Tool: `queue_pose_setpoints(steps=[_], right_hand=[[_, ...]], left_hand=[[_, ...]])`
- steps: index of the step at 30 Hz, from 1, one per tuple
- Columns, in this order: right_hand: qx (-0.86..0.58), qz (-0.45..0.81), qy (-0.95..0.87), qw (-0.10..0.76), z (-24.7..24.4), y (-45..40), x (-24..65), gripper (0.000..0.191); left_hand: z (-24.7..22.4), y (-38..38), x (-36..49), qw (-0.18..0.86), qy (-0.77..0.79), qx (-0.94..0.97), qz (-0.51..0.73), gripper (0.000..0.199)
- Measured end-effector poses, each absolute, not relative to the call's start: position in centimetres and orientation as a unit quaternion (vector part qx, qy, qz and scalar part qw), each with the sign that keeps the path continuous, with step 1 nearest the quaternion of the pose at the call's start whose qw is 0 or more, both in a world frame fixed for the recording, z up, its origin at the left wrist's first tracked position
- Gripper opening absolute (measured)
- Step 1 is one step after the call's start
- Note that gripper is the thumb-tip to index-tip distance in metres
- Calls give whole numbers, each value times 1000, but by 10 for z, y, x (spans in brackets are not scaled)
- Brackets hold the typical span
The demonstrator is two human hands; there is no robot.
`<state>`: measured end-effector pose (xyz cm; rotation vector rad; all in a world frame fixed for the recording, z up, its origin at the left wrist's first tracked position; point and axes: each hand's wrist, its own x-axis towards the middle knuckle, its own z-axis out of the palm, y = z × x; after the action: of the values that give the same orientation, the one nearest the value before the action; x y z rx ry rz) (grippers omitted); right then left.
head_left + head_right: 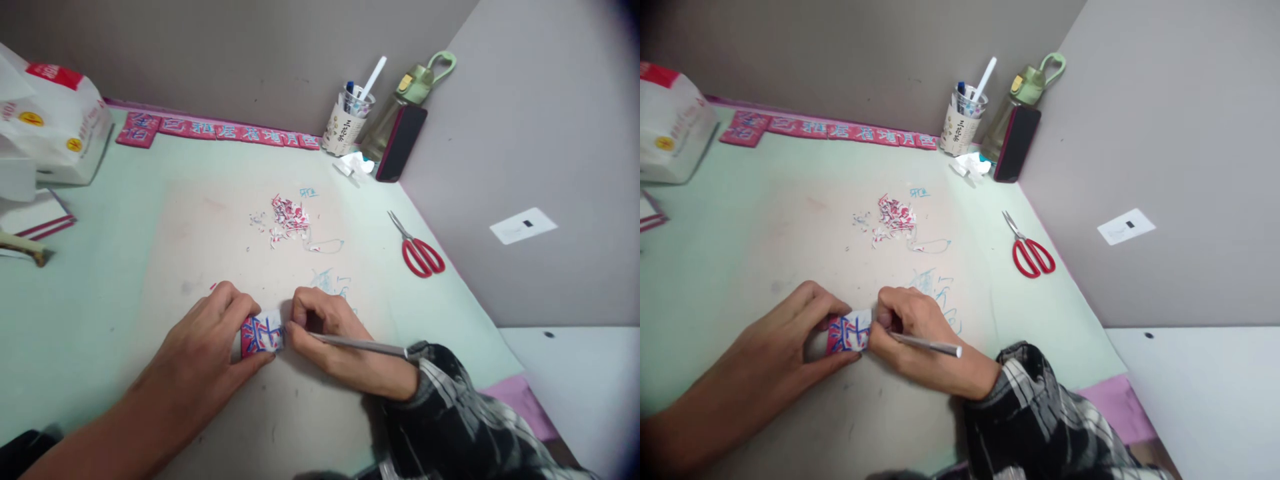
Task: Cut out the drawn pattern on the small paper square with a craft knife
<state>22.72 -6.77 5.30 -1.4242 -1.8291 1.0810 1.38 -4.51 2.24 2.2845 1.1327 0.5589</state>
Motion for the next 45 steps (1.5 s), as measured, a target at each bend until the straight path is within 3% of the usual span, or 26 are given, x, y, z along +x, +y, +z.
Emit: queue_pose_setpoints(steps=[5,13,21,30,38,45], right_hand=[[-518,353,-711,318,47,-74,221,20],[-502,244,-750,354,31,-80,214,23],[-446,142,-827,313,25,-83,212,27],[-548,415,-628,365,48,-77,215,22],[-548,387,-644,369,41,-76,213,20],[-570,366,-652,341,42,-73,215,21]], left_hand=[[23,-48,23,182,437,852,225,12],[19,-51,25,139,438,859,224,9],[18,-51,27,114,435,864,226,18],[16,-53,28,93,441,858,246,16],[14,-51,29,71,446,861,235,21],[13,-46,7,233,404,861,205,54]])
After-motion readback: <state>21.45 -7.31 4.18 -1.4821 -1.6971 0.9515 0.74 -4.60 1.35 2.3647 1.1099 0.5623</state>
